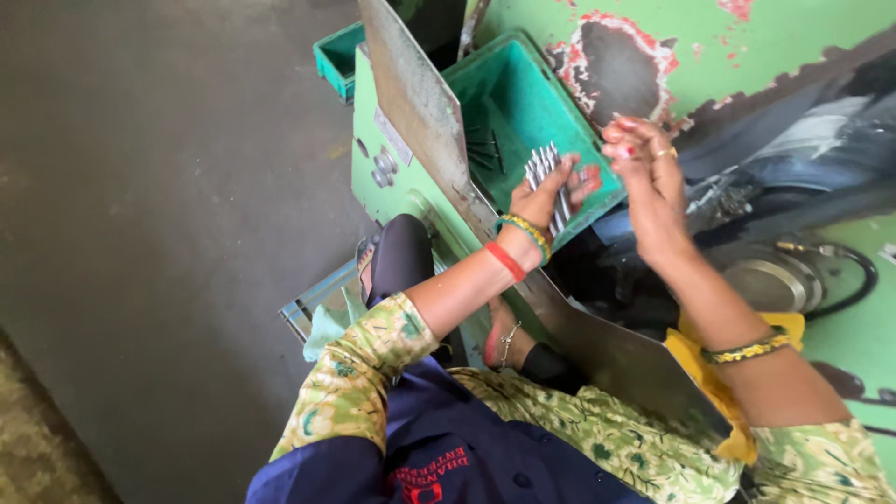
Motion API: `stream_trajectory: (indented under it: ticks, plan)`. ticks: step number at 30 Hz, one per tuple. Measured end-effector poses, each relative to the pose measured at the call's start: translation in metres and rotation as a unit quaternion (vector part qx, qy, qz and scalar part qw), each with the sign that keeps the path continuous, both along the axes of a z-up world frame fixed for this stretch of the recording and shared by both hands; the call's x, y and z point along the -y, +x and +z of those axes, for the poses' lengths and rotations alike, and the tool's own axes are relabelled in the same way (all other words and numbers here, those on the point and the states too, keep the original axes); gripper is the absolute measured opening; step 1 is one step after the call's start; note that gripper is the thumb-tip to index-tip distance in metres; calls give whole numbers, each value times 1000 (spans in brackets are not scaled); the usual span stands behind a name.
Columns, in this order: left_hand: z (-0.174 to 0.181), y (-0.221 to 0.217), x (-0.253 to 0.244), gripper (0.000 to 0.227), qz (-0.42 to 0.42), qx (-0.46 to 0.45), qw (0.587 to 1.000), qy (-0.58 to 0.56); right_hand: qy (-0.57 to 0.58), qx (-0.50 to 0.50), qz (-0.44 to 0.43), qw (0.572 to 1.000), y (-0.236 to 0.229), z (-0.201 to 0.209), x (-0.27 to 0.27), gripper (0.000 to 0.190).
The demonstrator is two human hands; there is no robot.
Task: The person repeatedly picks up small metal rods from a green bin and places them into a metal fixture on a machine. The person handles the rods one at a time or in small groups, organizing them into the fixture.
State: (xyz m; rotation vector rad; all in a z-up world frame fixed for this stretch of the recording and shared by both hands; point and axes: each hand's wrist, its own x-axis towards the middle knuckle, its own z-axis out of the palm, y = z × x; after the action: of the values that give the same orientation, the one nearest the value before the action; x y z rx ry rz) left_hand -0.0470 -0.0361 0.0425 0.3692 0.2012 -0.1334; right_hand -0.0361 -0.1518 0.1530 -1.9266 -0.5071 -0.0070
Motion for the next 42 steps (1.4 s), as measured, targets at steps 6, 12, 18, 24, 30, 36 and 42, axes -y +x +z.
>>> stream_trajectory:
  ticks: [6,12,18,24,30,36,42]
  plan:
    - [62,0,49,27,151,173,972,-49,361,-163,-93,914,-9,-1,-4,59]
    - [56,18,103,23,171,164,971,-34,351,-154,-143,912,-1,11,21,58]
    - [-29,69,86,20,-121,-59,990,29,-69,14,-41,997,13,33,124,46]
    - [-60,77,81,25,-274,-46,943,185,-522,110,-14,846,36,23,200,45]
    - [-50,80,111,28,-330,30,908,257,-535,131,34,834,86,-27,209,37]
    - [-48,80,143,27,-296,60,919,254,-531,71,4,844,117,-44,223,36]
    - [-47,105,168,29,-222,70,891,391,-422,24,47,905,102,-16,218,74]
